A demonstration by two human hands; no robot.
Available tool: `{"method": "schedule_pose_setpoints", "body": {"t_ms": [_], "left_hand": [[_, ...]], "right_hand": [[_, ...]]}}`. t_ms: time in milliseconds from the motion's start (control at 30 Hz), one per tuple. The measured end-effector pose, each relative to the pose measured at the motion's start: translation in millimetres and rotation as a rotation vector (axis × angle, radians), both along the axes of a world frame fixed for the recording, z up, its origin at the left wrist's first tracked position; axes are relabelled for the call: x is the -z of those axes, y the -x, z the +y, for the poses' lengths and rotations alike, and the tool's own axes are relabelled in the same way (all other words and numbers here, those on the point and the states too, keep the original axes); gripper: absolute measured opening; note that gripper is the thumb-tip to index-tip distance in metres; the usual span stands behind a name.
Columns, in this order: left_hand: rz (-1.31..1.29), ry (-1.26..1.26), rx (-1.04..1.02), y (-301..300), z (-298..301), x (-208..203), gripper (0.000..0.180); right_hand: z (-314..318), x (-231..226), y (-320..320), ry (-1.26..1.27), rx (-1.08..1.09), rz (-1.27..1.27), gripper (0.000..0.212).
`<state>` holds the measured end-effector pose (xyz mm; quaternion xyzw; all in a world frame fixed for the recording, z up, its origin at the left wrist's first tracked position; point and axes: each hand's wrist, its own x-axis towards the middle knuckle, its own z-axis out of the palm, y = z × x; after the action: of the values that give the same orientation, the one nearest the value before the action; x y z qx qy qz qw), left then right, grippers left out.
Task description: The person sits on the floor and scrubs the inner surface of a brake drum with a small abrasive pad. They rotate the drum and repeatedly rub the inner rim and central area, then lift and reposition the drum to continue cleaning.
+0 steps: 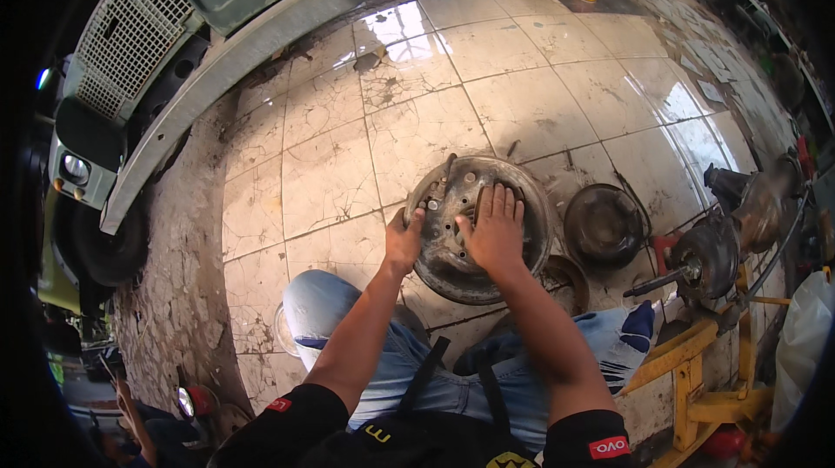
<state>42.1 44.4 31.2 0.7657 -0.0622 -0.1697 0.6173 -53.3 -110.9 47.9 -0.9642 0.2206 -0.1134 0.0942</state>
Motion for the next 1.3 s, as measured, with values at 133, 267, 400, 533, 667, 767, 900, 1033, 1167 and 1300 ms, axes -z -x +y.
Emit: {"method": "schedule_pose_setpoints", "body": {"t_ms": [133, 267, 400, 533, 667, 767, 900, 1033, 1167, 1300], "left_hand": [[-0.007, -0.018, -0.024, 1.3, -1.6, 6.2, 0.044], [-0.108, -0.180, -0.051, 8.2, -6.7, -0.6, 0.043], [0.043, 0.025, -0.021, 2.8, 0.8, 3.5, 0.042], [-0.120, -0.145, -0.091, 2.1, 0.5, 12.7, 0.040], [-0.041, -0.162, -0.055, 4.1, 1.8, -2.8, 0.045], [-0.263, -0.132, -0.069, 7.7, -3.6, 1.6, 0.046], [-0.313, -0.117, -0.068, 10.9, -4.0, 5.5, 0.047], [-0.077, -0.110, -0.050, 13.3, -12.7, -6.5, 0.043], [-0.110, -0.092, -0.095, 11.9, -2.6, 3.8, 0.041], [-0.101, -0.063, -0.121, 6.7, -5.9, 5.2, 0.042]], "right_hand": [[-1.6, -5.6, -4.7, -0.060, 0.020, 0.053, 0.079], [-4.6, -6.4, 15.1, -0.046, 0.037, 0.090, 0.082], [5.9, -12.0, -1.5, -0.072, 0.120, 0.157, 0.084], [-1.3, -18.2, -14.7, -0.130, 0.084, 0.141, 0.082], [-4.2, -3.0, -5.0, -0.046, 0.014, 0.043, 0.078], [-14.1, -8.8, -8.2, -0.127, 0.040, 0.042, 0.076], [-10.8, 10.7, -3.0, -0.091, 0.011, -0.023, 0.080], [-17.6, 10.7, -1.8, -0.097, 0.035, 0.011, 0.079], [5.7, 0.2, -1.2, -0.022, -0.065, 0.089, 0.075], [-3.2, 3.6, -15.3, -0.020, -0.081, 0.067, 0.066]]}}
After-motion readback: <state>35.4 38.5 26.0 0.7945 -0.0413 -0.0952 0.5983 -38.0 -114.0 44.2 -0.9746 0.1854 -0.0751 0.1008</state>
